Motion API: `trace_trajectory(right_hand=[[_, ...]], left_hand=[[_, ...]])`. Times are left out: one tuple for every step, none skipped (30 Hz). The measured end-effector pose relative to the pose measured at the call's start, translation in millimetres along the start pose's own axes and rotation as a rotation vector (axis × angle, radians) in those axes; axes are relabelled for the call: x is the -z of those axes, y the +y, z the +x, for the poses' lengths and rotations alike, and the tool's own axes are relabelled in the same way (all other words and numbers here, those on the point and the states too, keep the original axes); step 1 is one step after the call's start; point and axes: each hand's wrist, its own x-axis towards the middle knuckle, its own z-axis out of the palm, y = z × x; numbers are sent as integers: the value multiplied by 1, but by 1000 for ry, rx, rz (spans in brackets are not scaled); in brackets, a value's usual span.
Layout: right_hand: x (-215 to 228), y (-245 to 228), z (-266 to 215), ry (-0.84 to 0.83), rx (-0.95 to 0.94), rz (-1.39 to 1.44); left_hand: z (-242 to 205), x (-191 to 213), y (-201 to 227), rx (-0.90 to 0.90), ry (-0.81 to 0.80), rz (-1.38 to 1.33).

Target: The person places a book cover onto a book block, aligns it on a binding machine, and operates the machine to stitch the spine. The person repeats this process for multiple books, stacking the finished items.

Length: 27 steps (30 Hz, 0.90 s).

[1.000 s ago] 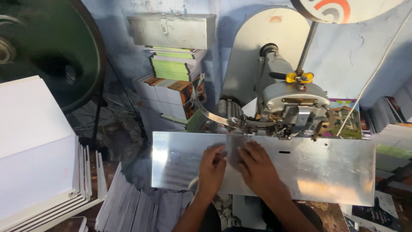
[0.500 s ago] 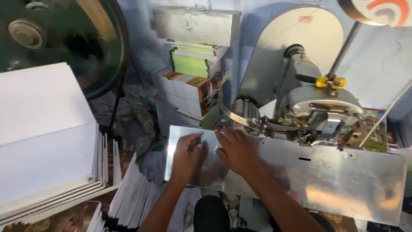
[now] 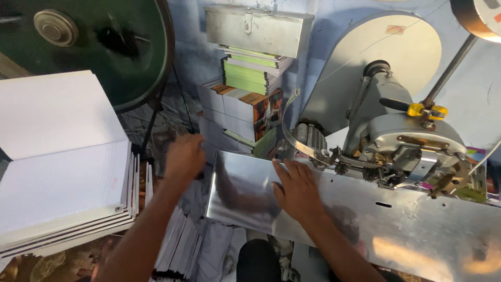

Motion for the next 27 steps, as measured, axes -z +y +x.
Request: trace_trajectory(right_hand=[[0, -1, 0, -1, -2, 2], [1, -1, 0, -2, -3, 4], [2, -1, 0, -3, -4, 6], [3, -2, 1, -3, -4, 7], [4, -2, 2, -3, -3, 8], [4, -2, 2, -3, -2, 10], [5, -2, 3, -19, -12, 7], [5, -3, 3, -36, -24, 5], [6, -3, 2, -53, -36, 2], [6, -3, 2, -54, -41, -6], [6, -3, 2, -55, -47, -14], [5, -5, 4, -52, -51, -17], [6, -6, 4, -51, -46, -16], [7, -5, 4, -48, -39, -15], [7, -6, 5, -46, -32, -15], [8, -6, 5, -53, -36, -9], [8, -7, 6, -61, -39, -3], [9, -6, 6, -70, -44, -2], [10, -6, 6, -79, -59, 4], [9, -7, 6, -89, -74, 8], [10, -7, 5, -99, -89, 12], [10, -7, 6, -96, -85, 19], [10, -6, 6, -93, -81, 26], [10, -6, 6, -89, -77, 33], [9, -6, 6, -95, -80, 31], [8, -6, 6, -101, -83, 29], [8, -5, 6, -107, -86, 27]], left_hand=[[5, 5, -8, -8, -82, 95], [8, 11, -19, -16, -164, 188], [9, 15, -28, -23, -246, 282], [10, 17, -38, -27, -250, 344], [12, 17, -48, -31, -255, 406], [12, 17, -58, -35, -259, 469], [9, 18, -67, -10, -320, 531], [5, 17, -75, 16, -382, 592], [2, 16, -80, 41, -444, 654], [-2, 13, -85, 44, -474, 697], [-5, 11, -89, 47, -504, 739], [-9, 12, -96, 51, -532, 787], [-13, 11, -101, 37, -535, 807], [-17, 7, -102, 24, -537, 825], [-21, 5, -105, 10, -538, 843], [-23, 3, -108, 15, -531, 831], [-24, 2, -110, 19, -524, 819], [-25, -1, -109, 21, -516, 802], [-23, -3, -110, 25, -532, 846], [-20, -5, -110, 28, -548, 888], [-16, -6, -109, 31, -564, 931], [-13, -6, -110, 42, -543, 914], [-9, -4, -112, 53, -522, 898], [-6, -3, -114, 63, -501, 881], [-3, -3, -117, 81, -488, 892], [-1, -2, -121, 100, -476, 904], [-1, -2, -125, 118, -463, 915]])
